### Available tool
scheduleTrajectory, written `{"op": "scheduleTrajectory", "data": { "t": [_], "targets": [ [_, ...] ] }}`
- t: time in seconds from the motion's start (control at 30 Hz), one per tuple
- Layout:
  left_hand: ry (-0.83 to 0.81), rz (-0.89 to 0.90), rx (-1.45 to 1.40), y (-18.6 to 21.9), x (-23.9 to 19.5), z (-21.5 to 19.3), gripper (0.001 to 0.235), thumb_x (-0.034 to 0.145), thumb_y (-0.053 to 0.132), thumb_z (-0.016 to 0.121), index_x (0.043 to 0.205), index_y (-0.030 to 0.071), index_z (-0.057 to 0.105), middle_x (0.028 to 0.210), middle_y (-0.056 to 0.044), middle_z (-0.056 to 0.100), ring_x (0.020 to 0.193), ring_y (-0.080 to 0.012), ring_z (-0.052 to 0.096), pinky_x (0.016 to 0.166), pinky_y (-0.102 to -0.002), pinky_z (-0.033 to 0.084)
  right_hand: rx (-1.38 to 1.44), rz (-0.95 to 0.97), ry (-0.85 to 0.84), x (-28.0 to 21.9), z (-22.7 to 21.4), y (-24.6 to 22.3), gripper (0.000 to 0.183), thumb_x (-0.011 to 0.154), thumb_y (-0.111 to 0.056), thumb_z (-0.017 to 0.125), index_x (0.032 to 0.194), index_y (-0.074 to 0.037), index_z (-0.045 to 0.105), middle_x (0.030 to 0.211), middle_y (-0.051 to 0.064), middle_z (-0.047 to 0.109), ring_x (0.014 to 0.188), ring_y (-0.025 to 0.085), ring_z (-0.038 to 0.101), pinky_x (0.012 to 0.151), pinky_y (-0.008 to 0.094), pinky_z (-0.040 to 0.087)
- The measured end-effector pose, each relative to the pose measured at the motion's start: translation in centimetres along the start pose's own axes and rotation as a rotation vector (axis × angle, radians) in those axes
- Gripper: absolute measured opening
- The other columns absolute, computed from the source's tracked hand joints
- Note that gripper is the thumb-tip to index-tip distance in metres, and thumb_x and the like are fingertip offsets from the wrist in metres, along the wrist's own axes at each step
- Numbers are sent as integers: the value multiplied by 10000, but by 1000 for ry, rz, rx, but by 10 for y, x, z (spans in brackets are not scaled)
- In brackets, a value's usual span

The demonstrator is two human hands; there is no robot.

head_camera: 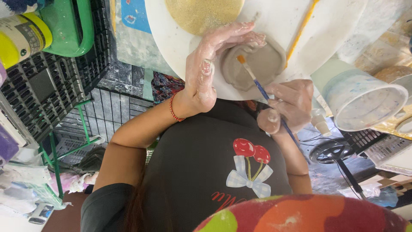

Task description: The person uses a sponge to smooth the surface and edges of a small clay object held in their hand. They then place the object on a white surface and use a thin brush to apply a liquid to the interior of the piece.

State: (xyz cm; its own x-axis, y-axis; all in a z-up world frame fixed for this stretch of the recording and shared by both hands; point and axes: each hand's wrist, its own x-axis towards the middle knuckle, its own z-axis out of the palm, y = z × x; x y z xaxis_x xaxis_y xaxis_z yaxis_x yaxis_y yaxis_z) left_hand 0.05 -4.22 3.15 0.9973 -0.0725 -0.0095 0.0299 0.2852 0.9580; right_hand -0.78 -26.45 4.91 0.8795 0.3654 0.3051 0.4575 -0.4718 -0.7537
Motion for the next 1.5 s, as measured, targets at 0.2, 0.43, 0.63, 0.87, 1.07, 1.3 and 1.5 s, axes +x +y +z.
{"op": "scheduleTrajectory", "data": {
  "t": [0.2, 0.43, 0.63, 0.87, 1.07, 1.3, 1.5],
  "targets": [
    [32, 38, -17, 0, 4, 2, 628, 1138, 518, 259, 1499, 10, 332, 1445, -212, 530, 1235, -284, 652, 1154, -386, 507, -29, -187, 45, 0, 14, 14, 329, 1069, -287, 510, 848, -43, 515, 944, 142, 710, 670, 290, 608, 679, 435, 425],
    [28, 5, -11, 2, 3, 3, 625, 1134, 503, 277, 1519, 16, 346, 1376, -181, 602, 1242, -280, 672, 1117, -386, 482, 174, -52, -64, -4, 2, 7, 356, 1097, -306, 518, 852, -49, 501, 976, 117, 741, 713, 268, 626, 716, 427, 427],
    [34, 30, -6, -1, 4, 4, 622, 1132, 507, 265, 1482, -2, 344, 1443, -233, 521, 1238, -290, 663, 1117, -393, 494, 173, 37, 145, -4, -8, 3, 427, 1032, -327, 516, 699, -67, 450, 867, 77, 700, 709, 270, 603, 729, 464, 417],
    [2, -2, 5, 0, 2, 0, 653, 1131, 508, 258, 1487, -26, 376, 1347, -211, 620, 1249, -283, 665, 1132, -378, 458, 7, 48, -36, 1, -1, 4, 463, 1092, -360, 514, 756, -42, 501, 951, 112, 716, 748, 314, 614, 719, 408, 465],
    [6, 18, 9, -6, -1, -2, 653, 1140, 502, 247, 1499, -27, 380, 1416, -207, 558, 1265, -285, 669, 1145, -381, 449, -28, 50, -31, -4, -20, -3, 406, 1041, -289, 543, 699, -70, 522, 729, 77, 649, 620, 270, 575, 652, 444, 417],
    [18, 4, -21, -9, -5, 0, 654, 1149, 509, 263, 1526, -17, 359, 1477, -177, 517, 1235, -281, 645, 1137, -387, 480, 134, 230, -125, -18, -14, -1, 408, 1080, -324, 549, 820, -9, 563, 880, 135, 735, 684, 266, 585, 648, 365, 462],
    [22, 2, -38, -9, -4, 0, 651, 1140, 502, 274, 1506, -30, 361, 1451, -186, 522, 1246, -293, 663, 1126, -393, 479, 17, 205, -22, -16, -24, -2, 464, 1049, -379, 537, 743, -31, 504, 841, 140, 699, 696, 310, 567, 661, 399, 447]
  ]
}}
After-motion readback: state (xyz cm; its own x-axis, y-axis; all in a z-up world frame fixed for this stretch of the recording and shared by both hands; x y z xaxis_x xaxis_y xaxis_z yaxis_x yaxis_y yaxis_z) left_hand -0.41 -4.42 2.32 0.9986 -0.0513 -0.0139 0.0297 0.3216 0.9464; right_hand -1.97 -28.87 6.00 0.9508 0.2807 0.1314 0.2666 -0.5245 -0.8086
